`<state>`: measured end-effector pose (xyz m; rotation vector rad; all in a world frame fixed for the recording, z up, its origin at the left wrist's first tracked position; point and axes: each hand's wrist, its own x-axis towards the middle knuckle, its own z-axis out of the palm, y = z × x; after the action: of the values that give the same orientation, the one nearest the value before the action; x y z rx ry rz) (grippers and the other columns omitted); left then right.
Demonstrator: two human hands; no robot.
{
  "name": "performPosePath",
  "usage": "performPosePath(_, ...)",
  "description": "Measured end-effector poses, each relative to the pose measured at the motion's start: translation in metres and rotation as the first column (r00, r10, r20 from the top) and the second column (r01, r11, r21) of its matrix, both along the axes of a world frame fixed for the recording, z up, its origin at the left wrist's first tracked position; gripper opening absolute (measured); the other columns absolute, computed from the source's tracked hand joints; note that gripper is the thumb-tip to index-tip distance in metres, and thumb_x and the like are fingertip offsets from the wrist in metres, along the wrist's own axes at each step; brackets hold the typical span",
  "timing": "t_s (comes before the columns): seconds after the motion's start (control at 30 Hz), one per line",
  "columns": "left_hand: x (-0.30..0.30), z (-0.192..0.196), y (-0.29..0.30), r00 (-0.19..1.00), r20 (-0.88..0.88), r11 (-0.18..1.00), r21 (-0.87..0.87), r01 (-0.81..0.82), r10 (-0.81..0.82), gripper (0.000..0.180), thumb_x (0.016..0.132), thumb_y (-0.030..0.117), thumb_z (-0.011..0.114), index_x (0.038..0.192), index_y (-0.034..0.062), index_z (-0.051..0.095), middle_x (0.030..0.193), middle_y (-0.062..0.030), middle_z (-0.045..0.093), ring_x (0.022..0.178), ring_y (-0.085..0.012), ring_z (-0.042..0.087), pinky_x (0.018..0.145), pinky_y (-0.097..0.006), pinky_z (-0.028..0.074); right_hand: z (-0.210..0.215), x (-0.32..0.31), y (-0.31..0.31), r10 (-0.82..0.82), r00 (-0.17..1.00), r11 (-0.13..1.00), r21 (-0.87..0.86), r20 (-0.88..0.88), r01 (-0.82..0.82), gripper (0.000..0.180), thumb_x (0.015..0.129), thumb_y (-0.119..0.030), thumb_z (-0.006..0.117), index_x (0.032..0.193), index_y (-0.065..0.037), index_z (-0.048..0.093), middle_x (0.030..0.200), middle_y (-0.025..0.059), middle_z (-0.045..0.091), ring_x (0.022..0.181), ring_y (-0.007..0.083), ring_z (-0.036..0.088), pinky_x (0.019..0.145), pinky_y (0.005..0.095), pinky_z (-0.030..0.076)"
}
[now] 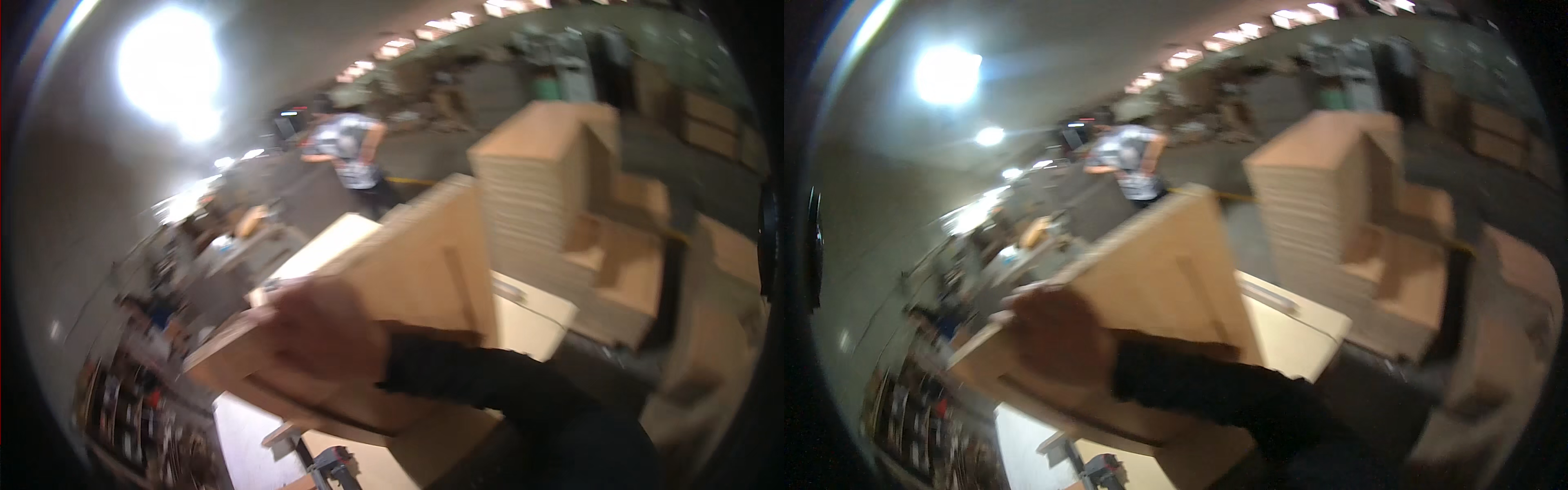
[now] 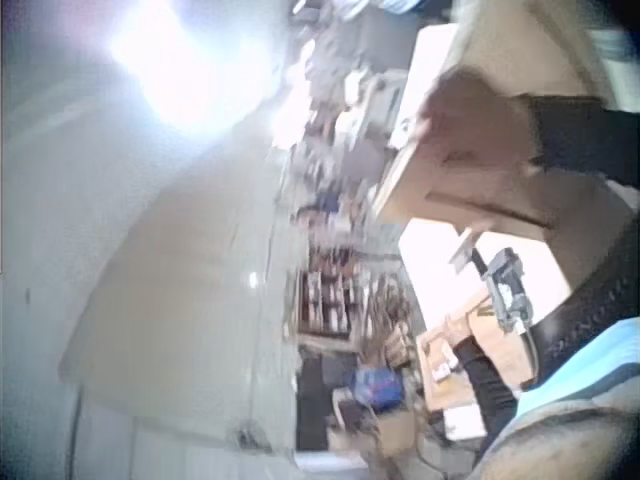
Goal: The person fastens wooden frame pieces onto a board using a nail gun, taps the edges with a hammer, and stacks the assembled panel. They then position wooden strips onto another board and attach them using the nail gun.
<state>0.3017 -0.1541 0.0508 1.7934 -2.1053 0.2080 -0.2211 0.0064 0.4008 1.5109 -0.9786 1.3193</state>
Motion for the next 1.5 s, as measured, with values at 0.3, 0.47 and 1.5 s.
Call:
performPosePath(0.3,-0.267,0.064,-0.025,0.715,-0.549,0.67,0.335,0.662,-0.432,0.064,0.076,0.031,0.063,0.127,0.0006,0.039,0.118,-0.0219,0.042,0.11,-0.032,0.04,0.092,-0.039,0.033,-0.071,-0.088,0.129,-0.223,0.814,0.956,-0.042,0.536,0.29,0.08,0.064,-0.045,0.072,0.127,-0.008,0.041,0.135,0.0212,0.025,0.125,0.0368,0.025,0.102,0.0504,0.015)
performPosePath(0.47,-0.358,0.036,-0.009,0.582,-0.702,0.45,0.399,0.799,-0.41,0.06,0.076,0.03,0.064,0.123,0.0007,0.042,0.11,-0.0197,0.047,0.104,-0.0295,0.044,0.086,-0.038,0.037,-0.181,-0.118,0.173,0.133,0.361,0.933,0.007,0.923,-0.361,0.069,0.078,-0.025,0.067,0.131,0.0,0.031,0.135,0.0157,0.032,0.126,0.023,0.029,0.103,0.0335,0.024)
performPosePath(1.5,-0.839,0.06,0.421,-0.172,-0.709,-0.207,-0.415,0.886,0.684,0.082,0.084,0.066,0.019,0.131,-0.0002,0.031,0.123,-0.0151,0.048,0.113,-0.0295,0.046,0.096,-0.039,0.037,-0.391,-0.433,0.677,0.171,-0.643,-0.849,0.219,-0.746,-0.48,0.05,0.093,-0.034,0.033,0.134,-0.007,0.03,0.137,0.0102,0.031,0.125,0.0234,0.03,0.104,0.0377,0.023)
